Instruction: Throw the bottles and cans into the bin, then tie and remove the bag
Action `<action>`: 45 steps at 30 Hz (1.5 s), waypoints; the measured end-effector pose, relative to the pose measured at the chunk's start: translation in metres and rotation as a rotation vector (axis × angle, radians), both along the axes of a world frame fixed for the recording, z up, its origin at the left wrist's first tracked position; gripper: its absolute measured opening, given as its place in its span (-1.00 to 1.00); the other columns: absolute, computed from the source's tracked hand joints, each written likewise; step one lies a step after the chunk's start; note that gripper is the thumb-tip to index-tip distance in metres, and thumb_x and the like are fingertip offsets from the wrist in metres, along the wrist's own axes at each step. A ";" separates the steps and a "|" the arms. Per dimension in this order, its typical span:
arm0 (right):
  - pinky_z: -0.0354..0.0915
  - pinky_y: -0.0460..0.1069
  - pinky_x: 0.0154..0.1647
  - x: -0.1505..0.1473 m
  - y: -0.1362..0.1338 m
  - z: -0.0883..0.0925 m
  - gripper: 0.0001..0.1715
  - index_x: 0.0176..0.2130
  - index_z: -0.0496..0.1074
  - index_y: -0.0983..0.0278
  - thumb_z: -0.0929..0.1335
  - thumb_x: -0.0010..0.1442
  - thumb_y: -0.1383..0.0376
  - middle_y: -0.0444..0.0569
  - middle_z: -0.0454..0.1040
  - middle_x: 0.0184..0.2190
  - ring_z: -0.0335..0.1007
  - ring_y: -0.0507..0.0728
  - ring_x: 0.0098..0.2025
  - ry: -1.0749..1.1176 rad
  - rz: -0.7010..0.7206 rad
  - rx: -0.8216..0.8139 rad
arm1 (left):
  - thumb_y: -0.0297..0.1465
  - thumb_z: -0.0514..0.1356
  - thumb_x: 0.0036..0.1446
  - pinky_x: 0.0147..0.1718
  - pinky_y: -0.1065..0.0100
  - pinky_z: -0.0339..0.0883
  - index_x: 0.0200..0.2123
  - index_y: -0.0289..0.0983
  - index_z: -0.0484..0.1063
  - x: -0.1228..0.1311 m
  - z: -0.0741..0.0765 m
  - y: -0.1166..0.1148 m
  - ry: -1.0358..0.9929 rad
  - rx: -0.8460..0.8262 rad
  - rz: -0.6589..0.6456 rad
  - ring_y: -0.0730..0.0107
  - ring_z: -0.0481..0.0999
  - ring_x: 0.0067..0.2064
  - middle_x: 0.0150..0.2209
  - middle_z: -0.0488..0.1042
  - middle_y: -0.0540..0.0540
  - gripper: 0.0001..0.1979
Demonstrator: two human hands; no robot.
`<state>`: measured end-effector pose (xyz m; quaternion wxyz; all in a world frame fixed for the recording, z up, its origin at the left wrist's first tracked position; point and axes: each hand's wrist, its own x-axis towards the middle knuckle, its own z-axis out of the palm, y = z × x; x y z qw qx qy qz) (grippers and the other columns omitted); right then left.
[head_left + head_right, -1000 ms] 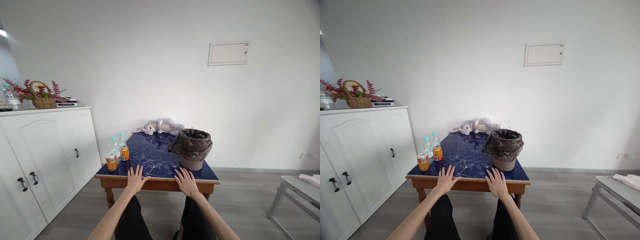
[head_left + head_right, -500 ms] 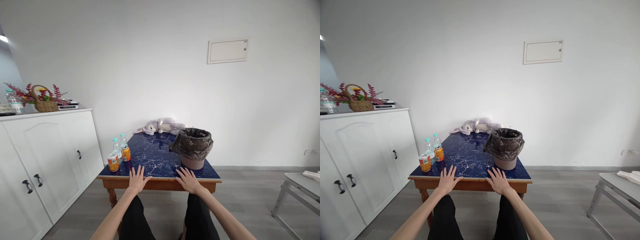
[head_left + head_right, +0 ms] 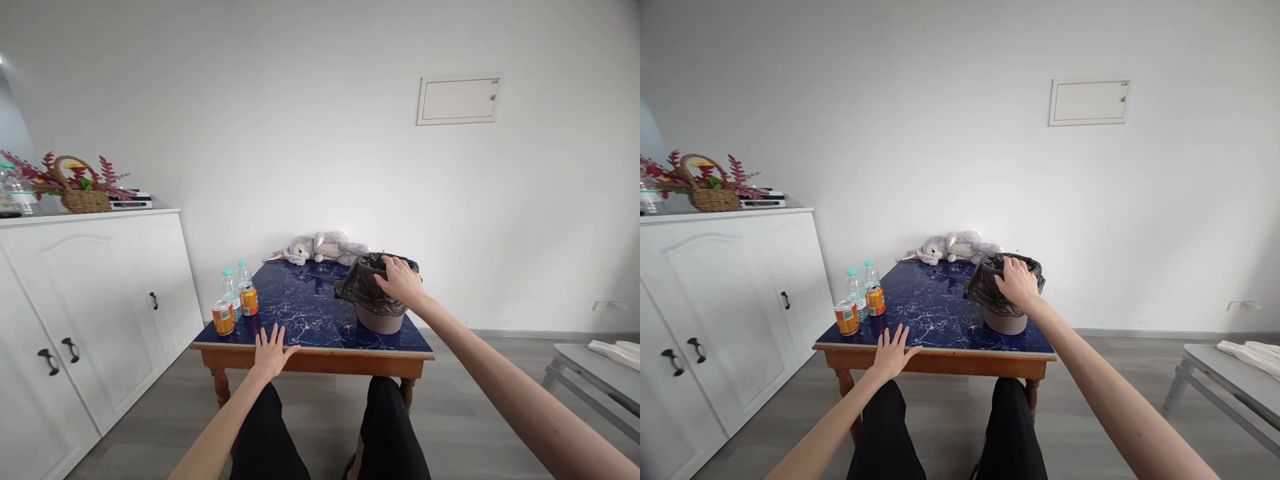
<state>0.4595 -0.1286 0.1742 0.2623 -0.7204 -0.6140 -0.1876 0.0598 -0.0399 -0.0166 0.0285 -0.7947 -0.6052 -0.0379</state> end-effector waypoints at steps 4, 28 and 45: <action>0.35 0.20 0.05 0.015 0.009 0.002 -0.48 0.21 0.42 0.36 0.37 0.41 0.11 0.31 0.49 0.14 0.37 0.41 0.22 -0.025 -0.048 -0.141 | 0.34 -0.37 0.26 0.44 -0.27 -0.26 0.56 -0.31 -0.04 -0.001 -0.004 0.002 -0.033 0.003 -0.008 -0.55 -0.21 0.54 0.58 -0.15 -0.22 0.10; 0.42 0.13 0.09 -0.048 0.040 0.009 -0.64 -0.03 0.53 0.31 0.35 0.46 0.08 0.06 0.61 -0.07 0.55 0.21 0.02 -0.082 0.355 -0.231 | 0.37 -0.18 0.23 0.43 -0.33 -0.26 0.52 -0.26 0.13 -0.006 -0.021 0.009 -0.195 0.072 -0.031 -0.55 -0.19 0.54 0.55 -0.02 -0.26 0.07; 0.20 0.19 0.41 -0.051 0.004 -0.154 -0.08 0.55 -0.28 0.45 0.01 0.50 -0.04 0.31 -0.20 0.57 -0.20 0.34 0.59 0.212 0.173 -0.220 | 0.35 -0.29 0.26 0.44 -0.31 -0.32 0.53 -0.30 0.08 -0.004 -0.024 0.005 -0.159 0.075 -0.025 -0.54 -0.23 0.54 0.57 -0.07 -0.23 0.08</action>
